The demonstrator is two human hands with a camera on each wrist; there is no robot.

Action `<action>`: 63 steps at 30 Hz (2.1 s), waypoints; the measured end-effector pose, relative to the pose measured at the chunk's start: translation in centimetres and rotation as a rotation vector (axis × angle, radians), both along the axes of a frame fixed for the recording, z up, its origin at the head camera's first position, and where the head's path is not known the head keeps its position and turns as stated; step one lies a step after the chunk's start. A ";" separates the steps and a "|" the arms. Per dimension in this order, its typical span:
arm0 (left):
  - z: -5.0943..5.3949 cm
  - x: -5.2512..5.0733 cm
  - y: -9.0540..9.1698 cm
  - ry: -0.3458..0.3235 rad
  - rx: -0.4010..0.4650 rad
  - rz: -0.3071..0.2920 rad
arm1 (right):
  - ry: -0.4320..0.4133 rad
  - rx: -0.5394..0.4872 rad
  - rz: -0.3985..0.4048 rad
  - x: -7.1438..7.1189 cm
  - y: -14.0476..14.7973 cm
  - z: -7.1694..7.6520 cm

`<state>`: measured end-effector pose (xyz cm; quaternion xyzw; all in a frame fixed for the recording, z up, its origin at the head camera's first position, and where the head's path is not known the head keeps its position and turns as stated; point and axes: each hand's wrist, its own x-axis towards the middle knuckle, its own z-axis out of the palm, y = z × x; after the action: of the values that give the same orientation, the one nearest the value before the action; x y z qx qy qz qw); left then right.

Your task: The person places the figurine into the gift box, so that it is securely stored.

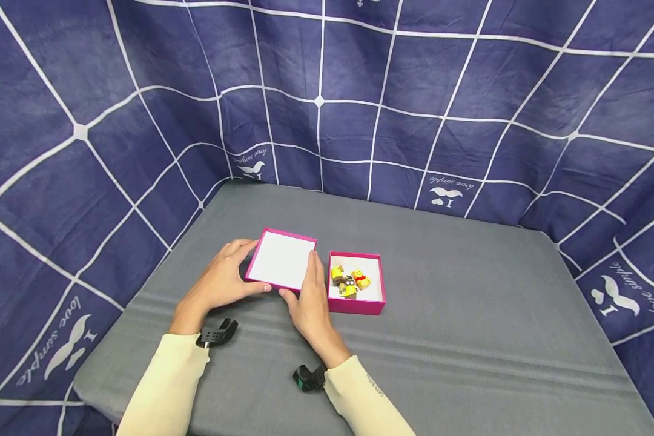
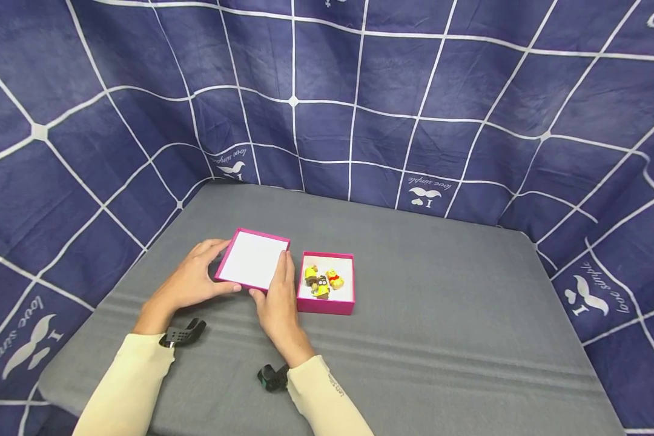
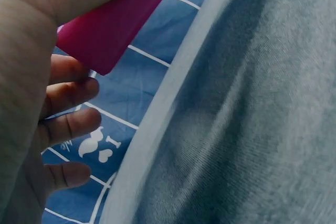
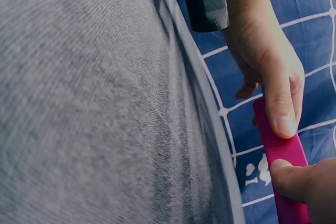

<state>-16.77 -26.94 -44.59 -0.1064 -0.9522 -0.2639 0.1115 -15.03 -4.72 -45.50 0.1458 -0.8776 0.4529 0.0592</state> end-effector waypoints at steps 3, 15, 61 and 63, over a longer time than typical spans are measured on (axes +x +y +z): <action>0.3 0.0 0.2 0.033 0.007 -0.003 | 0.012 -0.019 -0.019 0.1 0.1 0.4; 1.5 0.6 0.1 0.108 0.026 0.001 | 0.070 -0.044 -0.021 0.4 0.3 1.5; 8.9 -1.9 9.0 0.254 0.068 -0.158 | 0.460 -0.142 -0.228 -2.3 7.8 6.0; 9.1 -2.1 9.5 0.259 0.082 -0.168 | 0.465 -0.140 -0.241 -2.4 8.3 6.1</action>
<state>-18.88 -17.41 -35.45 -0.2144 -0.9059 -0.2950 0.2152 -17.46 3.54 -39.35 0.1359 -0.8180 0.4564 0.3226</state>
